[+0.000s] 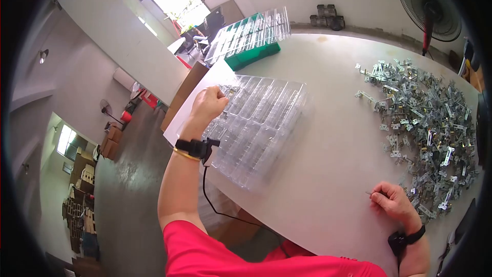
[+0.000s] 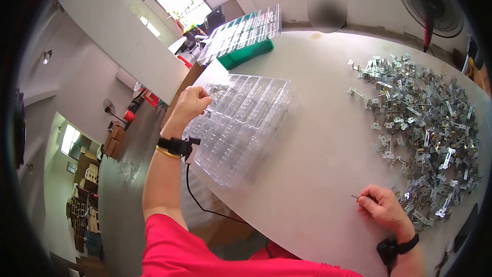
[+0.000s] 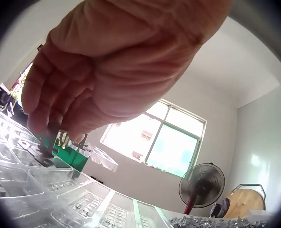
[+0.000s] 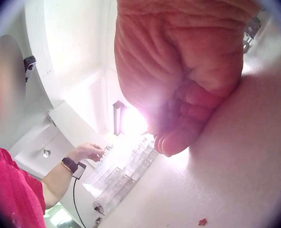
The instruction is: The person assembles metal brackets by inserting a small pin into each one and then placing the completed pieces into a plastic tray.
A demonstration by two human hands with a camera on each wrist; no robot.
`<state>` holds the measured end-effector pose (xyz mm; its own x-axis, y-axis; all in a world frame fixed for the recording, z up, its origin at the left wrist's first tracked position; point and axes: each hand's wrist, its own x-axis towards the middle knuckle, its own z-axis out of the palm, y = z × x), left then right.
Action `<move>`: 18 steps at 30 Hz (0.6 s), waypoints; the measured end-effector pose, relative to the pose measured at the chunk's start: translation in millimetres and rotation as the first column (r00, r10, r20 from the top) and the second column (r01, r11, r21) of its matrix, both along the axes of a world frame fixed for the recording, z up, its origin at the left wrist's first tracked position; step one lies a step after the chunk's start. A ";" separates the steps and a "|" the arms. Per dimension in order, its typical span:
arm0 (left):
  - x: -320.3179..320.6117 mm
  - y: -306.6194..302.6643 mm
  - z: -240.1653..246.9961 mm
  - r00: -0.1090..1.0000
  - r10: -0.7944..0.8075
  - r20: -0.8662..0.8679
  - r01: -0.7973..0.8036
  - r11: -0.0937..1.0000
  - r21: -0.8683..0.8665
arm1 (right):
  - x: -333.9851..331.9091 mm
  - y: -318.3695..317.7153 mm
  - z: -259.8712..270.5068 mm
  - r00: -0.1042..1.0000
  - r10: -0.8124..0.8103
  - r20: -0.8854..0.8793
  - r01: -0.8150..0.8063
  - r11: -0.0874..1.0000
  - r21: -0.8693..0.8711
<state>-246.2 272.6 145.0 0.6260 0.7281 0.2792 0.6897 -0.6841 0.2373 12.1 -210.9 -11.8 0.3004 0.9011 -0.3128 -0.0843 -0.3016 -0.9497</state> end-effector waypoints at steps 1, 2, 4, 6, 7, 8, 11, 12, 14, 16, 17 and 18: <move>9.9 7.2 -3.9 0.998 0.056 -0.041 -0.057 0.998 -0.034 | -0.3 -0.2 0.0 1.000 -0.004 -0.005 0.004 1.000 -0.002; 21.5 8.4 -3.4 0.990 0.109 -0.085 -0.115 0.991 -0.064 | -0.4 -0.4 -0.5 1.000 -0.012 -0.001 0.012 1.000 -0.001; 37.8 14.7 -4.6 0.980 0.137 -0.145 -0.156 0.979 -0.130 | -0.1 -0.6 -2.1 1.000 -0.014 -0.020 0.014 1.000 -0.009; 47.9 30.5 -20.5 0.966 0.162 -0.203 -0.185 0.978 -0.097 | 0.7 -1.3 -2.7 1.000 -0.019 -0.024 0.019 1.000 -0.011; 51.0 38.3 -28.9 0.967 0.156 -0.202 -0.178 0.979 -0.098 | 0.8 -1.7 -2.8 0.999 -0.015 -0.031 0.015 1.000 -0.012; 53.0 44.4 -35.3 0.964 0.155 -0.216 -0.169 0.985 -0.046 | 1.0 -1.9 -2.7 0.999 -0.020 -0.029 0.020 1.000 -0.013; 57.0 52.5 -42.1 0.951 0.161 -0.265 -0.170 0.985 -0.010 | 0.4 -2.0 -2.1 0.999 -0.023 -0.044 0.022 1.000 -0.012; 58.1 52.9 -43.2 0.939 0.170 -0.300 -0.186 0.982 -0.025 | 0.4 -2.2 -1.4 0.999 -0.020 -0.047 0.020 1.000 -0.013; 59.0 49.2 -42.3 0.942 0.162 -0.293 -0.182 0.982 -0.044 | 0.4 -2.4 0.0 0.998 -0.019 -0.052 0.018 1.000 -0.015; 58.9 47.3 -42.7 0.946 0.156 -0.285 -0.181 0.981 -0.064 | 0.3 -2.2 1.6 0.999 -0.011 -0.047 0.011 1.000 -0.009; 58.8 47.0 -43.7 0.955 0.141 -0.262 -0.169 0.981 -0.091 | 0.1 -2.1 1.6 0.999 -0.012 -0.047 0.011 1.000 -0.009; 58.5 46.8 -44.3 0.963 0.125 -0.239 -0.157 0.981 -0.117 | 0.0 -2.0 1.6 0.999 -0.012 -0.042 0.012 1.000 -0.016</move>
